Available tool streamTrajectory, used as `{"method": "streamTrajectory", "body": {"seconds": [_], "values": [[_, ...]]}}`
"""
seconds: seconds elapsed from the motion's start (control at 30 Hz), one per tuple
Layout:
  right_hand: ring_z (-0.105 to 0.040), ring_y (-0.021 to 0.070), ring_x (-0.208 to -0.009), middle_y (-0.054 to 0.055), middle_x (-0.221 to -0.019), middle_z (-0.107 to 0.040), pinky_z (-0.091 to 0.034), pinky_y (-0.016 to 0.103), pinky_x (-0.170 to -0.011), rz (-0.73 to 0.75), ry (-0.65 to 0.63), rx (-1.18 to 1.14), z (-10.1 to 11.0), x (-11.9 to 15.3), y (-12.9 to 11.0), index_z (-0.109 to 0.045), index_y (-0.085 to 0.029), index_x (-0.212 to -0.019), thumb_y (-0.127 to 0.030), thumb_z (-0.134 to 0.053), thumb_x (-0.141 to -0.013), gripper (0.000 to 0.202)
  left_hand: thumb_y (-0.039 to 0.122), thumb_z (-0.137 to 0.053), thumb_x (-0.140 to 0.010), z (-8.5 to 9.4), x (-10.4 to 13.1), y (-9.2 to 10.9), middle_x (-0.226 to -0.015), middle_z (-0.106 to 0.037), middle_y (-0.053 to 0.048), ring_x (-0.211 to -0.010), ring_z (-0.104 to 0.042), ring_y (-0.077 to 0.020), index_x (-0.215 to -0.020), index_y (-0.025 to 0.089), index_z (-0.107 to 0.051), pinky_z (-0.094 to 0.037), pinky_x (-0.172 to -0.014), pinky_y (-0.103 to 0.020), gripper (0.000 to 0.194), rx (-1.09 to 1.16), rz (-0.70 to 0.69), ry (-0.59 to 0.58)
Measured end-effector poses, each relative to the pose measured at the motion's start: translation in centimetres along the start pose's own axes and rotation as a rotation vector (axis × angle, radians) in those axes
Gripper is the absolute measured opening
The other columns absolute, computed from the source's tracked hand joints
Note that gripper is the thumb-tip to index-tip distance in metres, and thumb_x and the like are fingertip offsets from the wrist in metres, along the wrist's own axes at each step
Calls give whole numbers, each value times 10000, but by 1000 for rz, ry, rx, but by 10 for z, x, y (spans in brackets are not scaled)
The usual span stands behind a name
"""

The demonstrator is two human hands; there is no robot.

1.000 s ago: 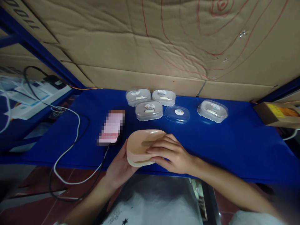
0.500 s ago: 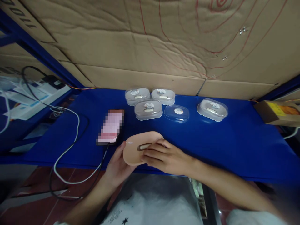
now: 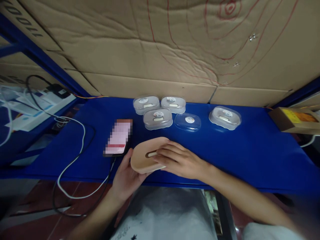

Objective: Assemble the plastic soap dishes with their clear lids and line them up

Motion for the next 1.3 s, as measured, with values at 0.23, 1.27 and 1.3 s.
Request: {"method": "streamTrajectory", "body": {"seconds": [0.23,1.27,1.3], "values": [[-594,282,-1398,190,-1364,-708,-511,514,-1198,-19,7,-6,12,6,10,-527,-88,-1513,-343,-589,-1078,508,519,-293,-1124,11,-4,5,-1392,-731,-215,-1290,-710,-319,-1708,83,-162,-523,-1121,-477,741,-15,60,-227],[-605,328,-1355,145,-1449,-598,-509,537,-1138,-543,25,-142,30,23,68,-549,-272,-1478,-499,-726,-972,582,291,-545,-1092,9,2,-3,-1093,-859,-47,-1010,-809,-212,-1118,185,-812,-616,-973,-356,289,-100,77,-59],[-594,319,-1373,147,-1466,-589,-504,523,-1148,-496,16,-217,31,18,58,-537,-272,-1491,-485,-725,-979,586,322,-536,-1099,10,1,-3,-1092,-859,-48,-1017,-807,-211,-1133,181,-810,-604,-1001,-357,310,-105,84,-69]]}}
Point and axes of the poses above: each hand's wrist, its own x-axis away from the middle knuckle, its own z-axis out of the back of the hand, y = z × x, the point moved 1 cm from there along -x, towards the middle knuckle
